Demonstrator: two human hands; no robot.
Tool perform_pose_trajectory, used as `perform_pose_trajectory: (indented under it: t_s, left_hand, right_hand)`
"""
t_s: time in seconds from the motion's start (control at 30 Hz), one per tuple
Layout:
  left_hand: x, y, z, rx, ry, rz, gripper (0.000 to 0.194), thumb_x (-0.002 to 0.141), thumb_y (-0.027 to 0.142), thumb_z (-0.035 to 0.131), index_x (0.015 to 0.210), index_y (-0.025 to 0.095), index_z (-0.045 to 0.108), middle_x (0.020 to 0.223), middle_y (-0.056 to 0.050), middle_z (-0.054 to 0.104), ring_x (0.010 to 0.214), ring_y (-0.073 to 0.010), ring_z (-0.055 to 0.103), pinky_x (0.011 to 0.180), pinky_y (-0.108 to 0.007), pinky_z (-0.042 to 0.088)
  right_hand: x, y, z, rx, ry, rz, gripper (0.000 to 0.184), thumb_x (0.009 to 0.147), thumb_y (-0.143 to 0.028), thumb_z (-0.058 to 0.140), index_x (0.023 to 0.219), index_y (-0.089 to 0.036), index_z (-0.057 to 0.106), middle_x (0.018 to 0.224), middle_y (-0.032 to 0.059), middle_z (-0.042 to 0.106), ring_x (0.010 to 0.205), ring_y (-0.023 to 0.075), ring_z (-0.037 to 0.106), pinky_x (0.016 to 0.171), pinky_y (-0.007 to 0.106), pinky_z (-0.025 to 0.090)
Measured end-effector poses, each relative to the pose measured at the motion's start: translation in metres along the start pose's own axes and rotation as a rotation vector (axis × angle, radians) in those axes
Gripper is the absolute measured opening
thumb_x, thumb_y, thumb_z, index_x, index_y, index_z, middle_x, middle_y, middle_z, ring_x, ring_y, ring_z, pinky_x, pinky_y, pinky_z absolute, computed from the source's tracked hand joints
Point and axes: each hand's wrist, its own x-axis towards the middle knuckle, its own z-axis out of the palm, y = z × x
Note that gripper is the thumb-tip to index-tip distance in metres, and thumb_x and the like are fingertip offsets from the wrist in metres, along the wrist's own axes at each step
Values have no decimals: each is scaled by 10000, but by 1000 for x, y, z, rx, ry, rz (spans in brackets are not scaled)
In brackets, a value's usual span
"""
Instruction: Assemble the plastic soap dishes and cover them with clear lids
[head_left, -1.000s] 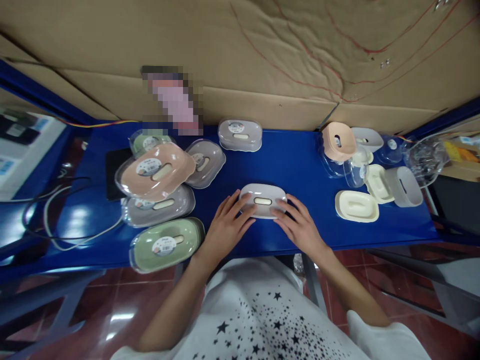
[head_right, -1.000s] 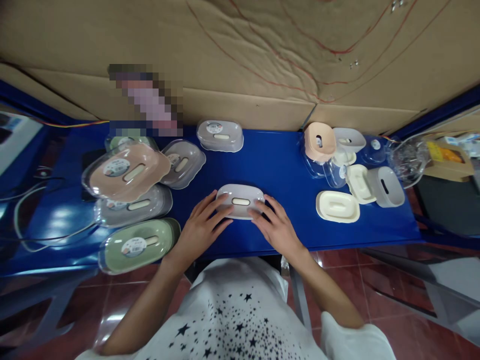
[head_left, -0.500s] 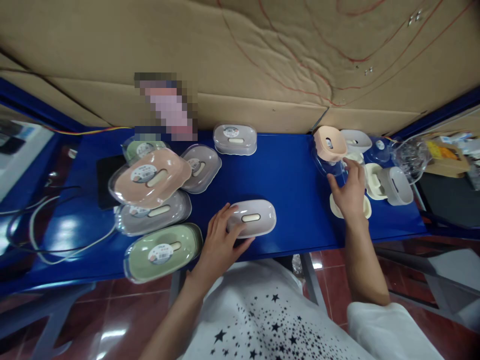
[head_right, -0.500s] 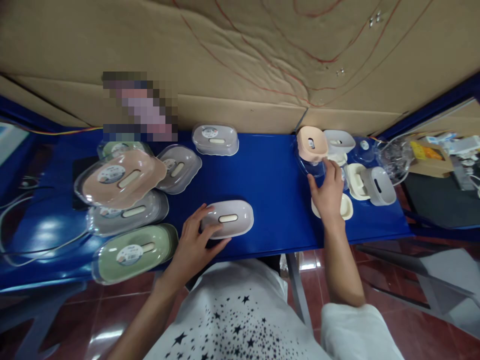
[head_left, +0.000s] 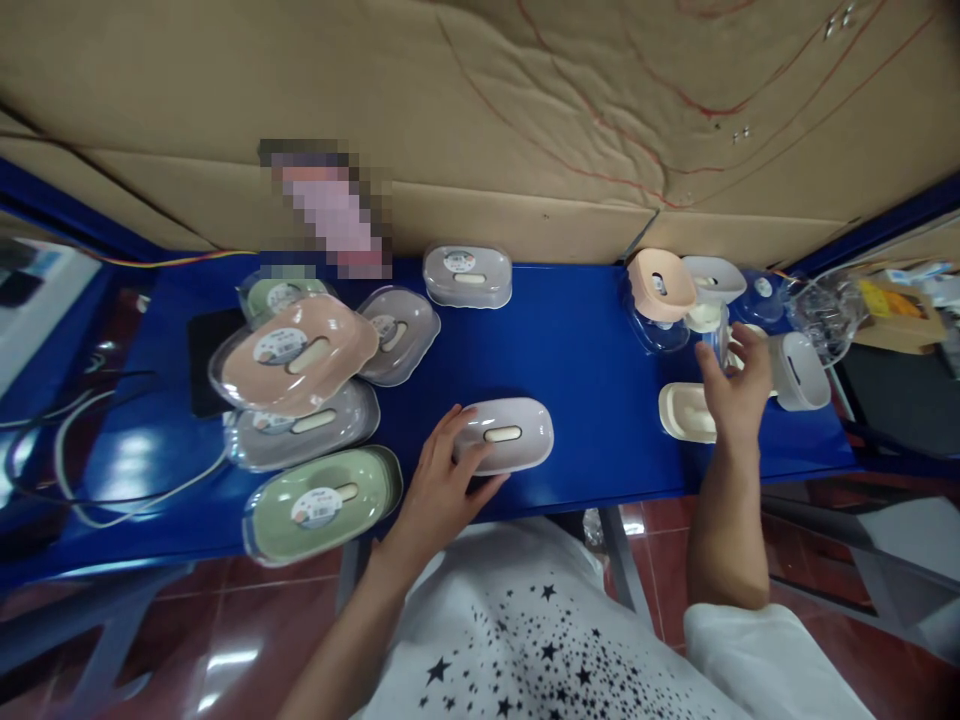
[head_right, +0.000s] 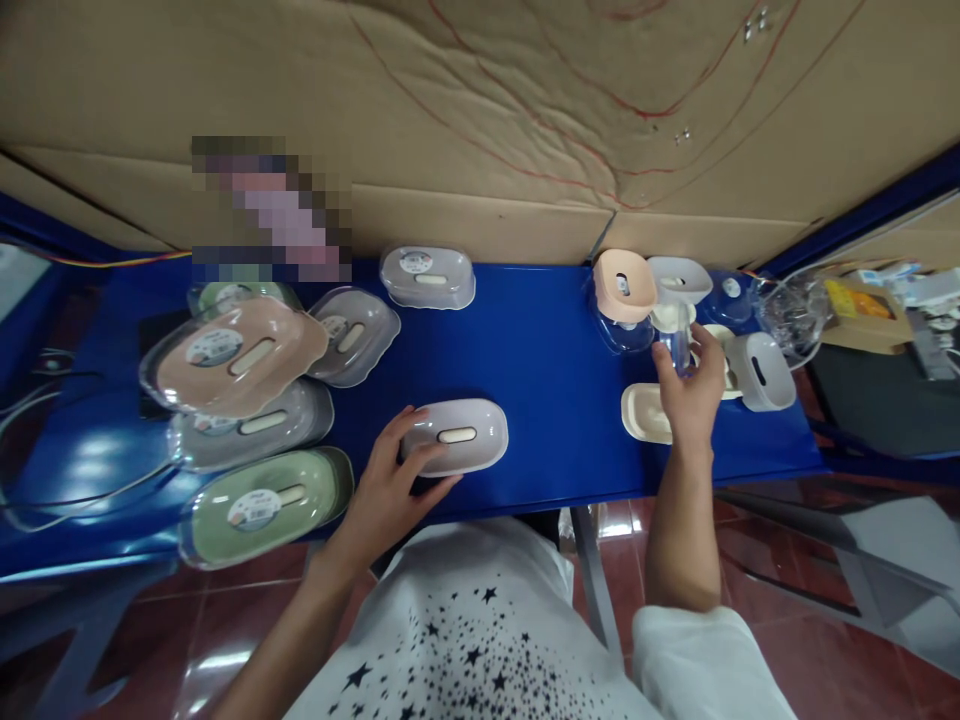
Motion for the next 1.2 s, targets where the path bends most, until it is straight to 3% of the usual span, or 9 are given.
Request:
perform_pose_trajectory:
  t_s: [0.1, 0.17, 0.27, 0.37, 0.57, 0.77, 0.83, 1.0, 1.2]
  left_hand:
    - [2, 1, 1, -86, -36, -78, 575, 968, 282, 810, 1465, 278, 521, 1667, -191, 414, 1563, -393, 486, 1210, -592, 541]
    - [3, 1, 4, -149, -58, -136, 819, 936, 320, 851, 1611, 312, 387, 1748, -205, 318, 1576, -394, 478, 1202, -582, 554]
    - [2, -3, 9, -217, -64, -171, 1125, 901, 390, 886, 1734, 335, 132, 1788, -236, 263, 1607, -408, 435, 1197, -588, 550]
    - [-1, -7, 12, -262, -76, -191, 1192, 893, 438, 888, 1751, 336, 66, 1767, -231, 332, 1625, -393, 409, 1233, -575, 512]
    - [-5, -12, 11, -335, -134, -214, 1134, 912, 437, 871, 1748, 373, 107, 1718, -180, 443, 1608, -353, 449, 1255, -539, 492]
    - [-6, -15, 9, -379, -168, -219, 1055, 953, 416, 834, 1740, 421, 132, 1740, -134, 419, 1616, -330, 438, 1286, -549, 455]
    - [-5, -16, 9, -387, -173, -214, 1008, 971, 404, 815, 1735, 427, 158, 1740, -123, 418, 1609, -319, 449, 1286, -538, 458]
    - [-3, -15, 9, -389, -149, -219, 1008, 952, 423, 833, 1726, 417, 188, 1712, -125, 461, 1599, -330, 464, 1284, -537, 463]
    - [0, -13, 6, -391, -111, -212, 956, 993, 405, 788, 1731, 404, 181, 1797, -141, 298, 1660, -335, 354, 1293, -529, 454]
  right_hand:
    - [-28, -50, -6, 227, 12, -143, 650, 995, -545, 707, 1547, -247, 536, 1526, 183, 601, 1404, 355, 613, 1071, 545, 590]
    - [-51, -88, -8, 302, -227, -378, 613, 986, -474, 754, 1539, -285, 568, 1569, 140, 593, 1475, 345, 566, 1180, 577, 525]
    - [-78, -130, -4, 349, -571, -627, 579, 1020, -454, 726, 1560, -310, 574, 1631, 113, 567, 1482, 326, 569, 1194, 566, 525]
    - [-90, -149, 5, 319, -670, -740, 542, 1053, -479, 682, 1561, -318, 587, 1659, 82, 555, 1505, 300, 550, 1231, 550, 500]
    - [-89, -160, 12, 225, -658, -981, 472, 1101, -412, 619, 1561, -313, 589, 1674, 21, 548, 1597, 281, 442, 1355, 592, 351]
    - [-95, -162, 10, 107, -583, -1080, 533, 1070, -267, 669, 1592, -295, 565, 1682, 57, 533, 1632, 363, 373, 1321, 650, 396]
    - [-95, -160, 12, 125, -584, -1077, 547, 1063, -236, 674, 1595, -293, 562, 1686, 68, 525, 1640, 366, 359, 1326, 662, 382]
    - [-93, -154, 18, 243, -625, -993, 544, 1061, -342, 688, 1586, -276, 560, 1739, 130, 427, 1669, 327, 321, 1322, 599, 411]
    - [-68, -136, 21, 101, -543, -894, 565, 1091, -364, 625, 1641, -353, 497, 1750, 75, 438, 1690, 342, 261, 1331, 672, 305]
